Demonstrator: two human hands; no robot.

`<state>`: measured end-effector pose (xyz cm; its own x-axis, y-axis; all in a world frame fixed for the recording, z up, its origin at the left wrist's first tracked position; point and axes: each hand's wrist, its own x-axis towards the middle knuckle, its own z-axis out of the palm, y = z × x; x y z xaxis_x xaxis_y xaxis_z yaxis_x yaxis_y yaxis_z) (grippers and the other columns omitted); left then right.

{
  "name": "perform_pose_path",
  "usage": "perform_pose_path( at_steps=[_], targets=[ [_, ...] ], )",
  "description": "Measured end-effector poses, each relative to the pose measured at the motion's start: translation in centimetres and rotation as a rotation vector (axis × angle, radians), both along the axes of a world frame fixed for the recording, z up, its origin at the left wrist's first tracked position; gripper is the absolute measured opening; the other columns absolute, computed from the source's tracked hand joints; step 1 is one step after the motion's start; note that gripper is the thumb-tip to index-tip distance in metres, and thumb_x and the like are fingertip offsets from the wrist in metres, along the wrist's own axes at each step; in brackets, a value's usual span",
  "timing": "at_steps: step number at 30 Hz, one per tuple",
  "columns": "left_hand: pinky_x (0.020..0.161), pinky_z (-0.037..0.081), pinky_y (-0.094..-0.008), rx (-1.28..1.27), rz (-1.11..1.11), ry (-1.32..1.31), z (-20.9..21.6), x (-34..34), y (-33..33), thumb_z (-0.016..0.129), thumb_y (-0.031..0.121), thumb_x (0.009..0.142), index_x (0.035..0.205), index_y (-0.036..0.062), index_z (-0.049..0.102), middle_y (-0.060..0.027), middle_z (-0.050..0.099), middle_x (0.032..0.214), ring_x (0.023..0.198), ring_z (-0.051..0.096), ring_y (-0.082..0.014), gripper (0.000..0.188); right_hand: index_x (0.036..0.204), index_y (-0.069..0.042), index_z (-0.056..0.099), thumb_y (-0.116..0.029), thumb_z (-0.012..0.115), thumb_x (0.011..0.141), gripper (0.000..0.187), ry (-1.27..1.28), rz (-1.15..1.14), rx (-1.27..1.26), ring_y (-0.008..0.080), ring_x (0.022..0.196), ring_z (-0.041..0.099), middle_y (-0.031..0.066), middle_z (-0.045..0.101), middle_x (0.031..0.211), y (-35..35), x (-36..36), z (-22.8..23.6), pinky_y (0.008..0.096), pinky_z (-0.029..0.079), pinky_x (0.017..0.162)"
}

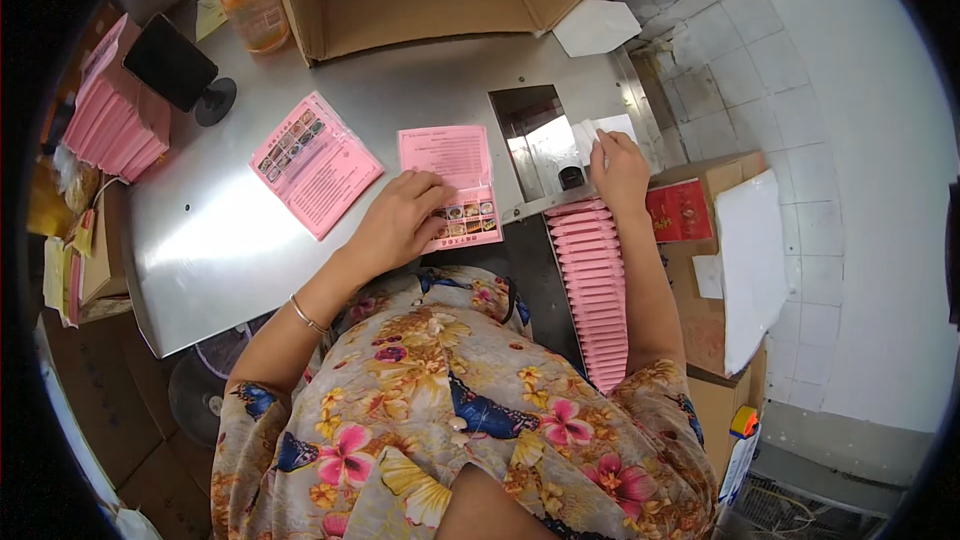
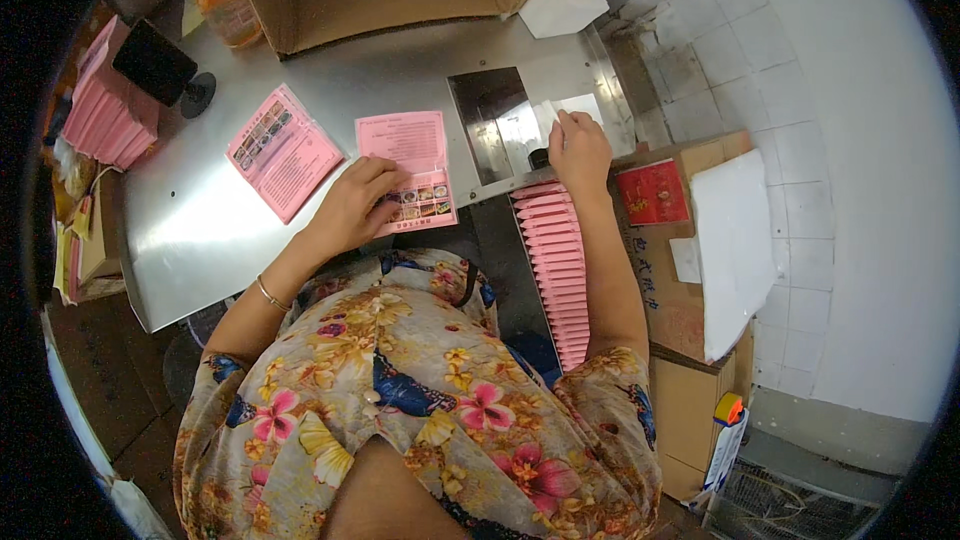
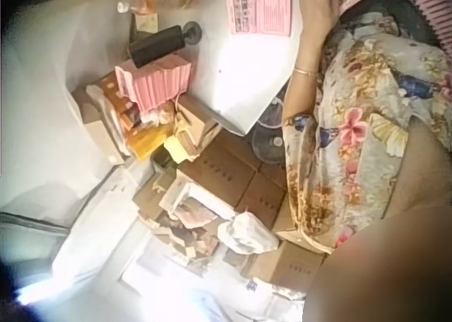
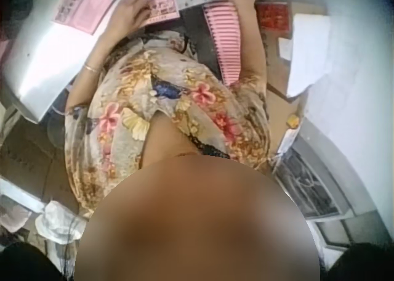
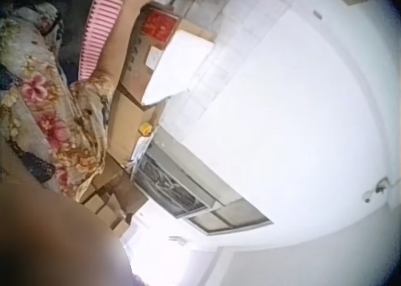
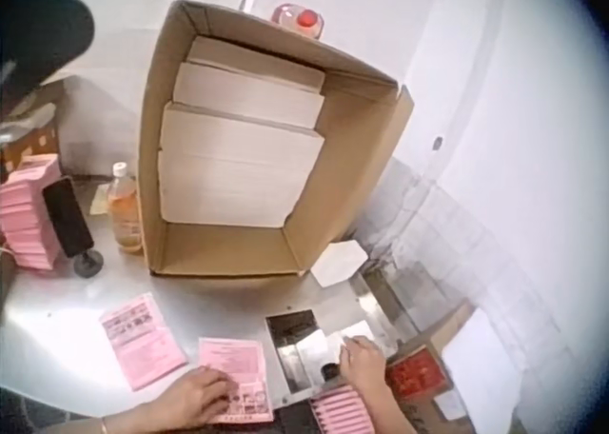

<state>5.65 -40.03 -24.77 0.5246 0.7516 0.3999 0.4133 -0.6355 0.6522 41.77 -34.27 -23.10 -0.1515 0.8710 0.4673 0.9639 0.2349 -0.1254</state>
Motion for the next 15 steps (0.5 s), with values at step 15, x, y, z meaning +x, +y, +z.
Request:
perform_pose_path(
  at_steps=[15],
  targets=[
    [0.104,0.042,-0.049,0.052,0.018,0.169,0.1,-1.1,-0.4,0.07,0.01,0.082,0.12,0.0015,0.061,-0.0203,0.055,0.133,0.125,0.051,-0.0398,0.04,0.132,-0.005,0.063,-0.011,0.063,0.085,0.047,0.108,0.105,-0.021,0.0385,0.121,0.058,0.0209,0.06,0.134,2.3,3.9,-2.2,0.0518,0.036,0.109]
  ],
)
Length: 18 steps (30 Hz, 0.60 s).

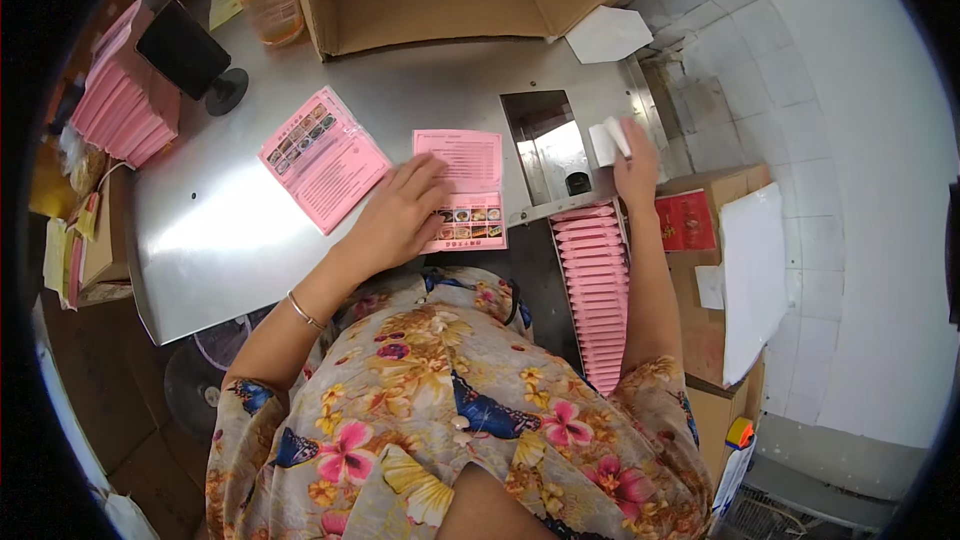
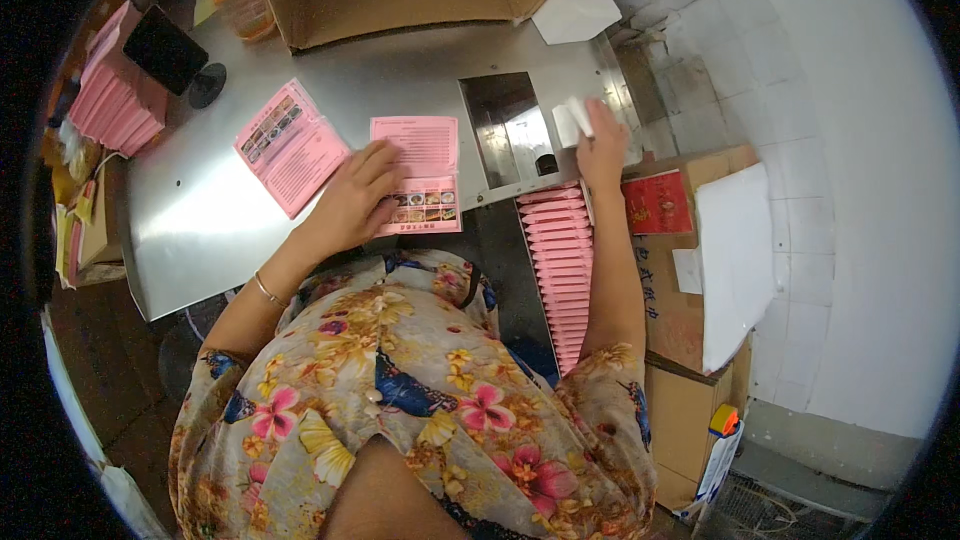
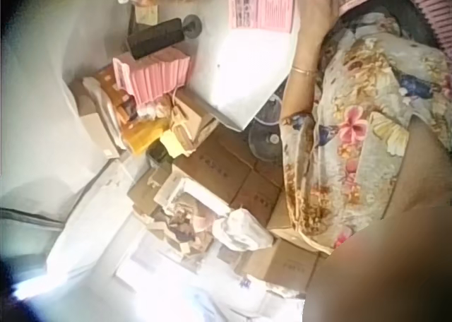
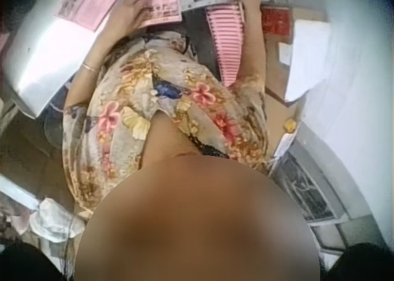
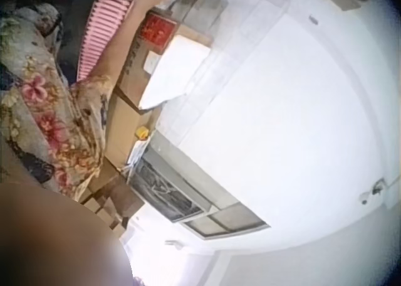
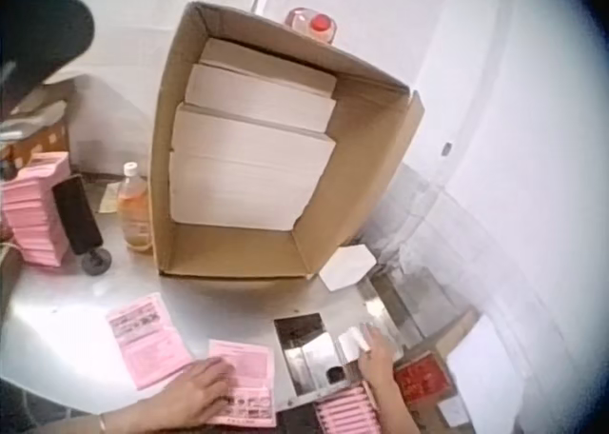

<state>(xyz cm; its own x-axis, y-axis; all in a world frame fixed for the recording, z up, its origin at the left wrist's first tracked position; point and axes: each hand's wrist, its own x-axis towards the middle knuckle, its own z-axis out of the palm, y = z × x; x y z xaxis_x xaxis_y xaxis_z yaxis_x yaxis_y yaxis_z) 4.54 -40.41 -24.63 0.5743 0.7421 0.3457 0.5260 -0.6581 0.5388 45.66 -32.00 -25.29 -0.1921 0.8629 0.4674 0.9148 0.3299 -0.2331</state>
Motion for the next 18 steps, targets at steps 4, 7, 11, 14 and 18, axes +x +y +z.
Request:
perform_pose_path(
  at_steps=[4,7,11,14,18],
  targets=[
    [0.111,0.031,-0.0591,0.177,0.128,0.192,-0.8,0.3,0.2,0.068,0.029,0.086,0.127,0.0043,0.059,-0.0208,0.049,0.143,0.138,0.04,-0.041,0.048,0.131,-0.006,0.063,-0.01,0.063,0.087,0.044,0.01,0.111,0.085,0.0296,0.126,0.059,0.0163,0.062,0.135,-2.2,-3.7,2.3,0.0511,0.033,0.113],
    [0.11,0.032,-0.0585,0.172,0.153,0.178,-0.6,1.4,0.6,0.068,0.035,0.087,0.127,0.0055,0.059,-0.0201,0.05,0.141,0.135,0.043,-0.0402,0.05,0.124,-0.015,0.069,-0.017,0.068,0.088,0.037,-0.148,0.511,0.186,0.0229,0.115,0.068,0.0086,0.071,0.123,-6.2,-9.8,2.2,0.0522,0.038,0.111],
    [0.11,0.032,-0.0573,0.127,0.104,0.168,-1.0,3.0,1.7,0.07,0.041,0.085,0.131,0.0058,0.057,-0.0192,0.051,0.141,0.134,0.044,-0.0389,0.06,0.118,-0.013,0.069,-0.017,0.072,0.08,0.038,-0.113,0.611,0.015,0.025,0.119,0.064,0.0092,0.069,0.124,-7.1,-14.1,0.2,0.0582,0.03,0.113],
    [0.11,0.032,-0.0567,0.13,0.132,0.063,-0.9,4.4,1.7,0.074,0.04,0.08,0.138,0.0079,0.053,-0.0178,0.051,0.142,0.133,0.046,-0.0369,0.07,0.121,-0.015,0.069,-0.019,0.07,0.081,0.04,-0.24,0.444,-0.216,0.0284,0.125,0.058,0.0094,0.066,0.127,-3.7,-18.0,0.2,0.0624,0.023,0.116],
    [0.11,0.032,-0.0557,0.26,0.184,0.06,0.3,5.3,1.9,0.079,0.031,0.077,0.145,0.0125,0.047,-0.0147,0.049,0.145,0.133,0.046,-0.0345,0.077,0.123,-0.016,0.069,-0.025,0.066,0.083,0.041,-0.379,0.428,-0.158,0.0331,0.127,0.055,0.0087,0.064,0.131,-0.7,-20.6,-1.3,0.0683,0.012,0.116]
  ],
)
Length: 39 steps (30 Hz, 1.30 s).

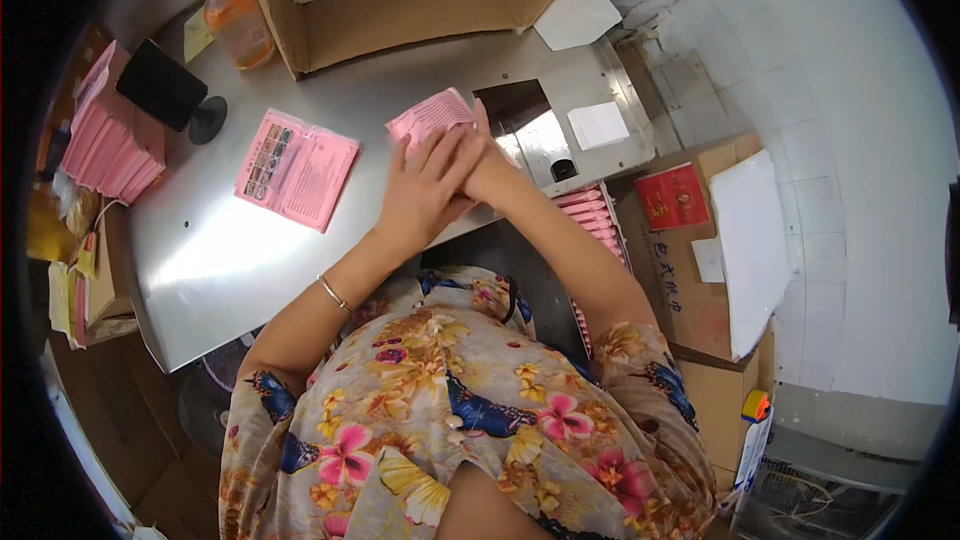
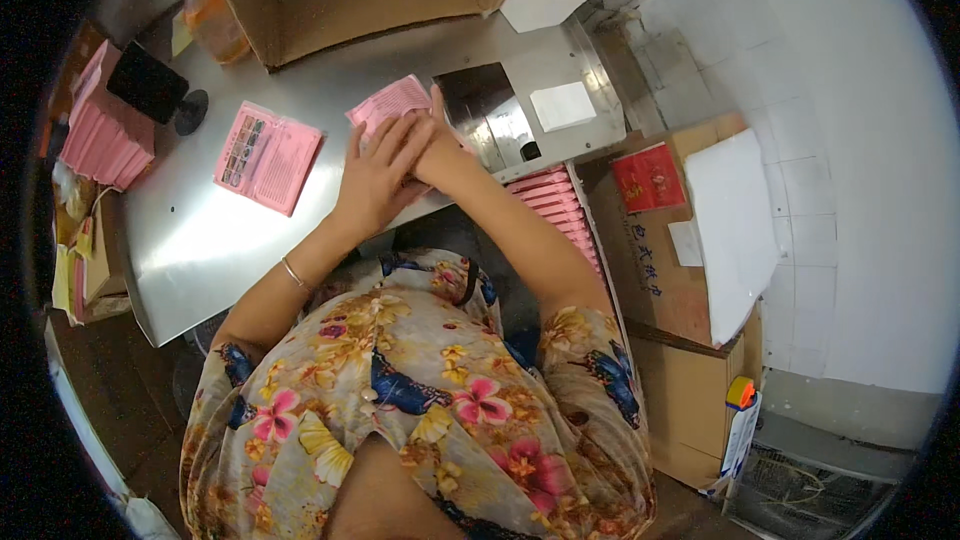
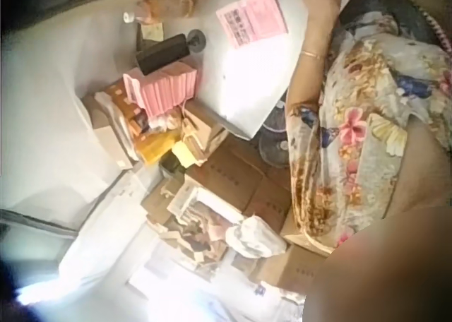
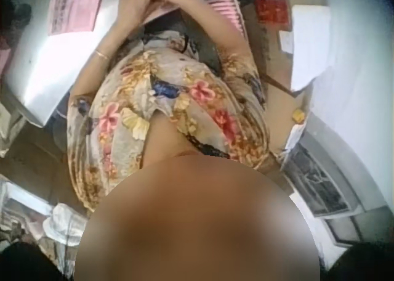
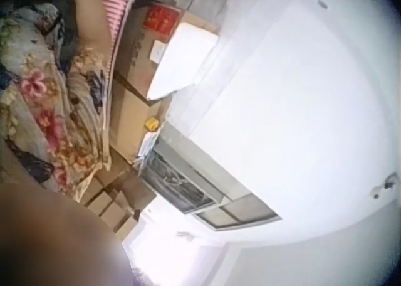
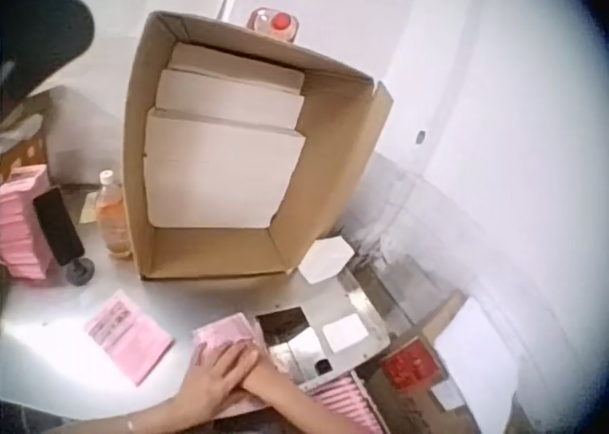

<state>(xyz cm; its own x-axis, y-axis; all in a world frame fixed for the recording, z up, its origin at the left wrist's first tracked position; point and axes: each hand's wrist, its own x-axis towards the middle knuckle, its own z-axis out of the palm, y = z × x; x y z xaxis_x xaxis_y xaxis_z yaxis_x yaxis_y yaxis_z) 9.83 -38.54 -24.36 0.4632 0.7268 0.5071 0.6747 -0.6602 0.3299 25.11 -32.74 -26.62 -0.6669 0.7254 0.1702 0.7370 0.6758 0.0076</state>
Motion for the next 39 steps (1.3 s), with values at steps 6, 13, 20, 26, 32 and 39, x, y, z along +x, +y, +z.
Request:
perform_pose_path(
  at_steps=[6,13,20,26,32,39],
  targets=[
    [0.11,0.033,-0.0518,-0.095,0.122,-0.077,-0.1,-4.1,-2.8,0.075,0.017,0.079,0.146,0.0121,0.047,-0.0136,0.048,0.146,0.133,0.046,-0.0336,0.073,0.106,-0.012,0.073,-0.016,0.063,0.085,0.023,0.062,-0.176,-0.19,0.036,0.112,0.062,0.0168,0.071,0.104,1.7,6.7,-0.5,0.0545,0.027,0.118],
    [0.104,0.043,-0.0454,-0.1,0.298,0.062,0.0,-14.0,-3.5,0.057,-0.005,0.082,0.119,0.0021,0.067,-0.0168,0.063,0.127,0.122,0.056,-0.0362,0.039,0.121,-0.014,0.069,-0.016,0.058,0.093,0.03,0.178,-0.372,-0.202,0.0377,0.077,0.067,0.0206,0.07,0.09,-2.6,11.0,1.5,0.0445,0.055,0.075],
    [0.097,0.049,-0.0428,-0.24,0.225,-0.064,0.1,-16.7,-2.6,0.058,-0.006,0.077,0.113,0.0005,0.067,-0.0183,0.065,0.119,0.111,0.06,-0.0391,0.037,0.121,-0.006,0.069,-0.009,0.061,0.094,0.029,0.42,-0.301,0.038,0.0328,0.092,0.069,0.016,0.072,0.109,-3.2,14.6,3.3,0.0415,0.054,0.081],
    [0.085,0.048,-0.0434,-0.006,0.413,0.048,-0.2,-16.2,-0.4,0.061,0.001,0.082,0.115,0.0022,0.061,-0.0165,0.062,0.112,0.098,0.059,-0.0375,0.032,0.118,-0.003,0.069,-0.014,0.065,0.092,0.028,0.255,-0.493,0.279,0.0354,0.092,0.065,0.0163,0.067,0.103,-1.3,17.3,2.2,0.039,0.052,0.08],
    [0.079,0.044,-0.045,-0.061,0.405,0.005,-0.9,-15.4,-0.4,0.06,0.001,0.083,0.097,0.0022,0.056,-0.0154,0.058,0.097,0.09,0.056,-0.0372,0.015,0.117,-0.002,0.069,-0.012,0.066,0.09,0.03,0.338,-0.55,0.118,0.0368,0.091,0.064,0.0177,0.064,0.103,-0.9,18.2,1.9,0.0437,0.052,0.077],
    [0.078,0.048,-0.0452,-0.094,0.017,-0.217,0.9,-5.5,-1.6,0.06,0.002,0.078,0.097,0.004,0.059,-0.0166,0.059,0.093,0.091,0.059,-0.036,0.019,0.119,-0.003,0.068,-0.011,0.064,0.09,0.03,0.299,-0.553,0.125,0.0385,0.099,0.062,0.0199,0.064,0.109,-1.1,17.4,2.0,0.0435,0.05,0.086]
  ],
)
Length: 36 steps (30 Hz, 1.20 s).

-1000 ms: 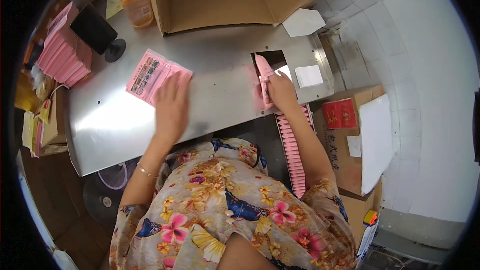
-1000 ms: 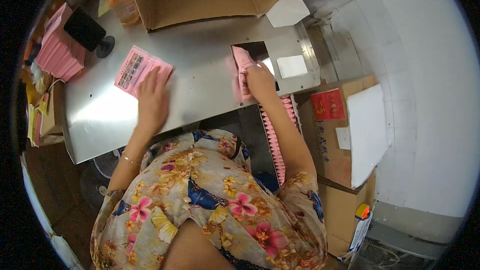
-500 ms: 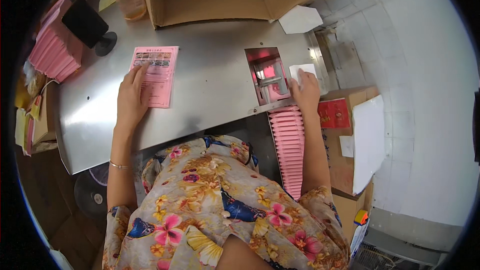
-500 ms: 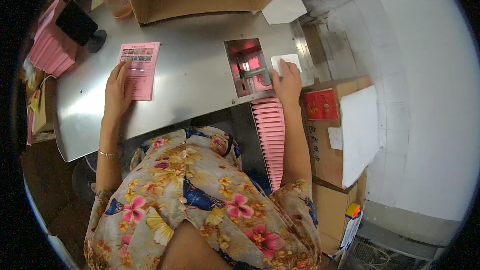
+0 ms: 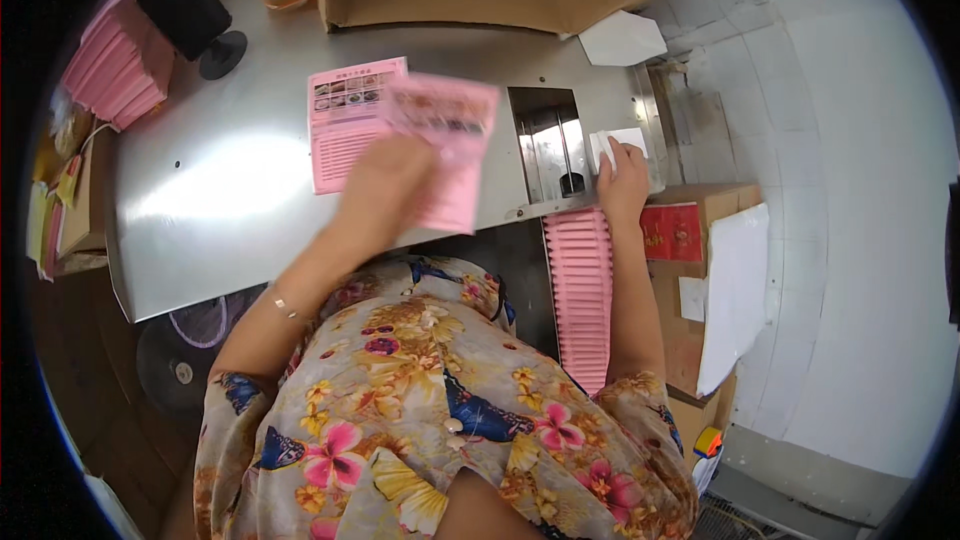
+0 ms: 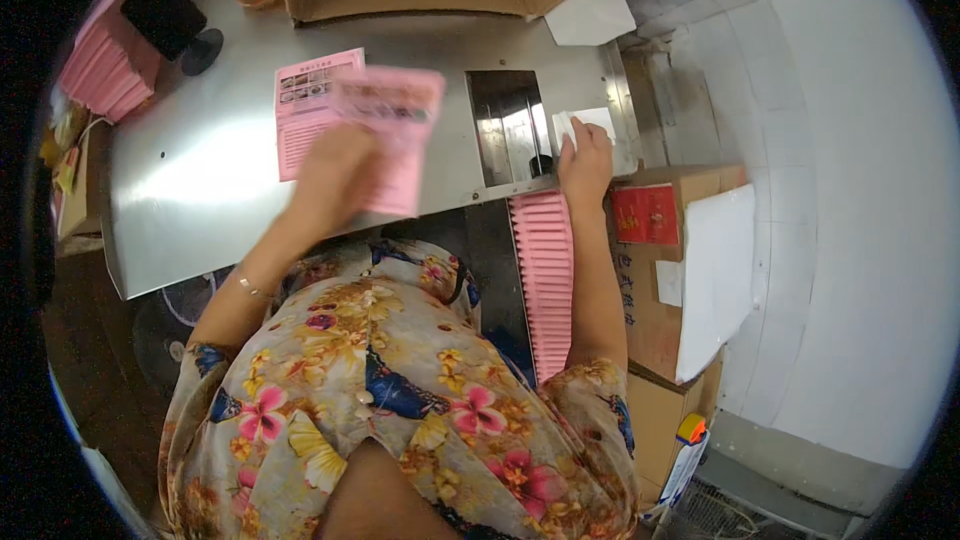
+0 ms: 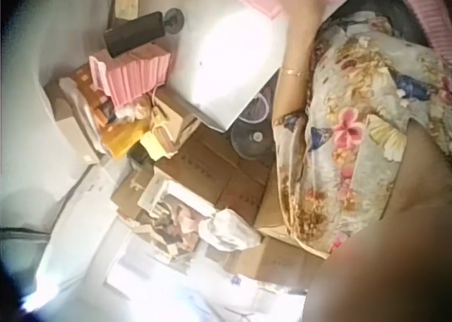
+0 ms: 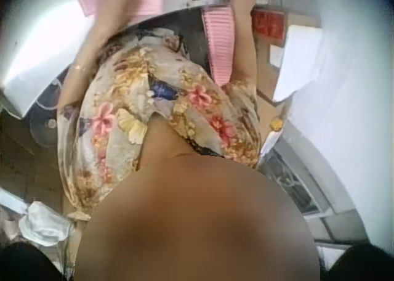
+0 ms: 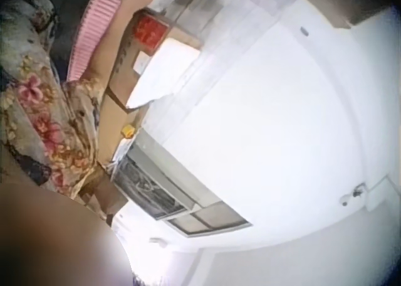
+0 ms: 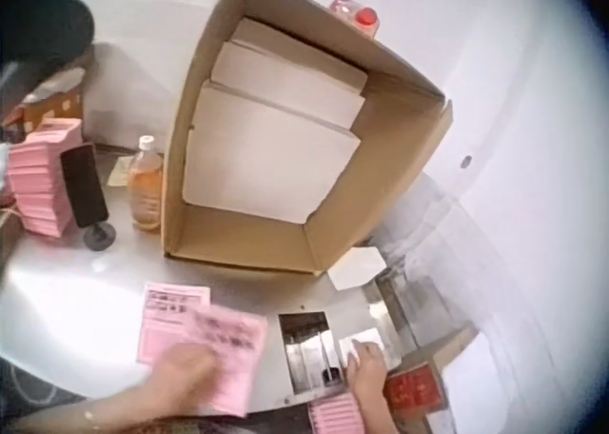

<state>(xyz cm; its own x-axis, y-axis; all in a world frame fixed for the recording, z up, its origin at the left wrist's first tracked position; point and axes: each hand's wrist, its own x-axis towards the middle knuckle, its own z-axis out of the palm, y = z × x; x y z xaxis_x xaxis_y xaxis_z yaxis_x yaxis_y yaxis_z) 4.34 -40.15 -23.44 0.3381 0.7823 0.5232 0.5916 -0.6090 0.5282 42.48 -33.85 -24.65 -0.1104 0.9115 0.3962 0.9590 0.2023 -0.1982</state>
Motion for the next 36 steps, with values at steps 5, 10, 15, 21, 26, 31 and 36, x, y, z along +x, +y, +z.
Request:
perform_pose_path(
  at_steps=[5,10,15,21,26,31,36],
  targets=[
    [0.083,0.051,-0.0449,-0.109,-0.172,0.161,-1.9,2.0,-1.2,0.059,0.003,0.079,0.101,0.0006,0.061,-0.0164,0.061,0.097,0.095,0.061,-0.0349,0.022,0.129,-0.006,0.064,-0.012,0.064,0.091,0.039,-0.018,0.129,0.147,0.0375,0.118,0.057,0.0186,0.066,0.119,1.3,3.4,-1.7,0.0465,0.043,0.103],
    [0.105,0.042,-0.0505,-0.038,-0.083,0.311,-1.9,-1.3,-0.1,0.061,0.005,0.081,0.117,-0.0009,0.061,-0.0187,0.056,0.132,0.124,0.053,-0.0369,0.037,0.135,-0.006,0.059,-0.008,0.058,0.092,0.043,0.089,0.104,0.105,0.0367,0.118,0.058,0.0171,0.064,0.13,1.3,3.9,0.2,0.0454,0.041,0.105],
    [0.113,0.03,-0.0608,-0.006,-0.023,0.449,-2.1,0.5,0.4,0.066,0.016,0.082,0.131,0.0012,0.056,-0.0187,0.045,0.148,0.14,0.039,-0.0373,0.052,0.131,-0.003,0.062,-0.004,0.062,0.078,0.054,0.086,0.385,0.192,0.0316,0.125,0.059,0.0153,0.066,0.131,-2.2,-4.2,2.0,0.0507,0.034,0.113],
    [0.113,0.029,-0.0593,-0.018,-0.053,0.33,-2.7,3.1,1.9,0.071,0.028,0.082,0.134,0.0036,0.055,-0.0179,0.047,0.147,0.138,0.04,-0.0363,0.06,0.122,-0.016,0.07,-0.014,0.069,0.082,0.04,-0.079,0.656,-0.03,0.0241,0.124,0.061,0.0118,0.062,0.134,-6.0,-11.9,-0.3,0.0578,0.028,0.114],
    [0.114,0.026,-0.0569,0.021,0.005,0.198,-2.2,4.6,2.0,0.077,0.029,0.076,0.146,0.0092,0.046,-0.0159,0.044,0.148,0.139,0.039,-0.0352,0.079,0.124,-0.014,0.069,-0.011,0.066,0.081,0.043,-0.172,0.529,-0.018,0.0274,0.127,0.056,0.0132,0.059,0.135,0.3,-17.2,-2.8,0.0613,0.026,0.115],
    [0.115,0.024,-0.0556,0.069,0.081,0.233,-2.1,3.8,2.4,0.079,0.024,0.075,0.152,0.0126,0.039,-0.0147,0.041,0.151,0.141,0.037,-0.0362,0.087,0.117,-0.011,0.069,-0.01,0.063,0.082,0.036,-0.332,0.68,0.099,0.0283,0.127,0.054,0.0128,0.062,0.13,1.9,-18.1,-1.1,0.0575,0.028,0.117],
    [0.106,0.035,-0.0551,-0.031,0.126,0.233,-2.0,3.3,1.7,0.074,0.022,0.082,0.131,0.0079,0.061,-0.0176,0.05,0.14,0.131,0.045,-0.0371,0.053,0.12,-0.011,0.069,-0.02,0.065,0.09,0.032,-0.043,0.648,-0.049,0.0291,0.127,0.056,0.0111,0.06,0.137,0.0,-9.3,1.8,0.0491,0.034,0.112]
  ],
)
